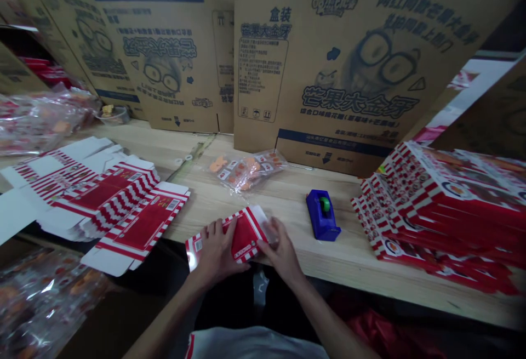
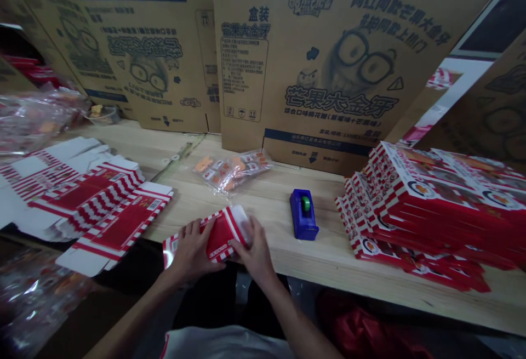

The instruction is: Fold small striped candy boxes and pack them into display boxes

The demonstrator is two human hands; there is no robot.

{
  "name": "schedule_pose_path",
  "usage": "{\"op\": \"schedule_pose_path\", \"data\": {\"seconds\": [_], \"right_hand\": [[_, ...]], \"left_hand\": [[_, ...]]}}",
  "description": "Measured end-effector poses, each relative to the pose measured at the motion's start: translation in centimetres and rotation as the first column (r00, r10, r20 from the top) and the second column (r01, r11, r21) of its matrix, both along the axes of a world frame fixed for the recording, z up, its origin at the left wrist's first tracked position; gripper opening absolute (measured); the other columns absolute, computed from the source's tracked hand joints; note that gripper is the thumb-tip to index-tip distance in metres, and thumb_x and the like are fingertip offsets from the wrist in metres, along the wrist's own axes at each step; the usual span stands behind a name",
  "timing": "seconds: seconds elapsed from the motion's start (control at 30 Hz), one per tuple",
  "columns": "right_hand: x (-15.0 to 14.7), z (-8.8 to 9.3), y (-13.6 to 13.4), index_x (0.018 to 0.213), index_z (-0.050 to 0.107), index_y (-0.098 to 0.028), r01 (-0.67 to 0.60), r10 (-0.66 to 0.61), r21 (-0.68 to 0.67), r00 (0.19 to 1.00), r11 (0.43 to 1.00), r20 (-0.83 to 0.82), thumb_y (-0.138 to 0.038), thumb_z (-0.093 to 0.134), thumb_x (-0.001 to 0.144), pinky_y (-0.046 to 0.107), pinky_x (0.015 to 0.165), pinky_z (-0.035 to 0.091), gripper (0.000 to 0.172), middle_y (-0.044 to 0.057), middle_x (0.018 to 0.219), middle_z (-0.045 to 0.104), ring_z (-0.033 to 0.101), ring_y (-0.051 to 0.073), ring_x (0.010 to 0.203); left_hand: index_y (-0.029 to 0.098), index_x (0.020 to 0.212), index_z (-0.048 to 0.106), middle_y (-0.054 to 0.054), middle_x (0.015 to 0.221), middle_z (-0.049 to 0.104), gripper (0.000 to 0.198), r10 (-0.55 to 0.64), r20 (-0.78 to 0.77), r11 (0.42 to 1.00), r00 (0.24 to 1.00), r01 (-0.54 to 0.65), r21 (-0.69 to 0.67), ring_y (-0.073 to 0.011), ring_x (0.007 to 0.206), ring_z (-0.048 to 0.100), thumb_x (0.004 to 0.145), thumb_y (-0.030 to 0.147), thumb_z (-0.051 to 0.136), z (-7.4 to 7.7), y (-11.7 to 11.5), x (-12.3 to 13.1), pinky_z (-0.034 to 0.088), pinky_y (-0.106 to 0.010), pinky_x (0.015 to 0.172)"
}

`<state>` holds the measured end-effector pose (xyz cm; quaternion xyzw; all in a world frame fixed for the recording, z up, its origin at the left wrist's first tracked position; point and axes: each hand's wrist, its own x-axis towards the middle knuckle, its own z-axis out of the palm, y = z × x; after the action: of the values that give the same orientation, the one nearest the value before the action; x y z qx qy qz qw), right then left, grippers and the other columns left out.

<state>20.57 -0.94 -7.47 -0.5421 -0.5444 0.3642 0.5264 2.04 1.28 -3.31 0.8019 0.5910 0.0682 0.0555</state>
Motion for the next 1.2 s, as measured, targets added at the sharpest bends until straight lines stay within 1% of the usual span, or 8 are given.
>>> {"op": "schedule_pose_path", "data": {"seconds": [0.2,0.33,0.6,0.7,0.83,0.97,1.03,1.2], "right_hand": [[0.7,1.7,-3.4,0.091,0.039,-0.025,0.127,-0.149,-0.079,0.899,0.989,-0.412,-0.034,0.079,0.071,0.032,0.074,0.056,0.046,0.002,0.095,0.067,0.069,0.019,0.084],[2.3,2.1,-4.9,0.107,0.045,-0.027,0.013,-0.087,-0.148,0.858,0.989,-0.507,-0.032,0.076,0.076,0.034,0.078,0.056,0.044,0.003,0.100,0.071,0.070,0.019,0.085],[5.0,0.3,-7.3,0.124,0.059,-0.024,-0.034,-0.027,-0.223,0.964,0.974,-0.265,-0.041,0.067,0.082,0.034,0.092,0.051,0.045,0.007,0.127,0.064,0.062,0.023,0.111],[5.5,0.0,-7.3,0.107,0.065,-0.023,-0.039,0.031,-0.148,0.998,0.988,-0.056,-0.040,0.060,0.087,0.031,0.085,0.050,0.027,0.005,0.106,0.069,0.063,0.021,0.098],[5.2,0.3,-6.2,0.078,0.062,-0.021,-0.032,0.040,-0.072,0.994,0.997,0.101,-0.035,0.058,0.087,0.028,0.077,0.048,0.017,0.003,0.084,0.061,0.058,0.018,0.081],[4.5,0.7,-4.9,0.103,0.058,-0.023,0.051,-0.065,-0.154,0.994,0.987,-0.083,-0.030,0.066,0.078,0.025,0.064,0.047,0.027,-0.002,0.078,0.055,0.055,0.015,0.069],[4.3,0.9,-4.6,0.102,0.063,-0.023,-0.025,0.004,-0.178,0.993,0.984,-0.118,-0.028,0.066,0.077,0.025,0.065,0.047,0.026,-0.001,0.079,0.055,0.056,0.015,0.072],[4.5,1.5,-4.9,0.089,0.074,-0.022,-0.165,0.167,-0.068,0.985,0.984,0.031,-0.030,0.062,0.084,0.032,0.084,0.047,0.015,0.006,0.094,0.062,0.059,0.021,0.095]], "left_hand": [[0.012,0.147,0.033,-0.022,0.125,0.052,0.115,0.120,0.372,0.987,0.921,-0.151,0.054,-0.0412,0.111,0.049,0.056,0.067,0.075,0.7,-3.7,2.0,0.039,-0.058,0.094],[0.019,0.151,0.023,-0.015,0.134,0.054,0.073,0.063,0.795,0.988,0.604,0.077,-0.137,-0.0284,0.119,0.054,0.088,0.043,0.053,-0.8,-4.9,1.9,0.044,-0.044,0.101],[0.019,0.145,0.034,-0.015,0.141,0.049,0.070,0.230,0.949,0.888,0.216,0.352,-0.296,-0.0281,0.127,0.051,0.084,0.038,0.063,-3.6,-6.2,1.9,0.043,-0.041,0.105],[0.018,0.128,0.049,-0.012,0.116,0.064,0.055,0.305,0.927,0.832,0.218,0.413,-0.371,-0.0249,0.101,0.064,0.081,0.040,0.066,-3.6,-6.3,2.0,0.052,-0.037,0.088],[0.016,0.087,0.063,-0.008,0.098,0.063,0.022,0.157,0.919,0.939,0.362,0.235,-0.253,-0.0216,0.095,0.060,0.086,0.037,0.058,-3.5,-5.3,2.2,0.048,-0.034,0.087],[0.018,0.094,0.056,-0.002,0.085,0.057,0.022,0.263,0.931,0.947,0.251,0.117,-0.299,-0.0158,0.079,0.058,0.080,0.034,0.062,-4.0,-4.4,2.2,0.048,-0.027,0.072],[0.020,0.106,0.052,-0.001,0.087,0.056,0.033,0.303,0.930,0.926,0.207,0.168,-0.339,-0.0144,0.078,0.057,0.080,0.034,0.063,-4.0,-4.1,1.9,0.048,-0.025,0.069],[0.015,0.080,0.064,-0.004,0.081,0.056,0.025,0.197,0.909,0.892,0.367,0.318,-0.321,-0.0149,0.075,0.055,0.079,0.040,0.066,-2.7,-3.6,0.1,0.045,-0.025,0.066]]}}
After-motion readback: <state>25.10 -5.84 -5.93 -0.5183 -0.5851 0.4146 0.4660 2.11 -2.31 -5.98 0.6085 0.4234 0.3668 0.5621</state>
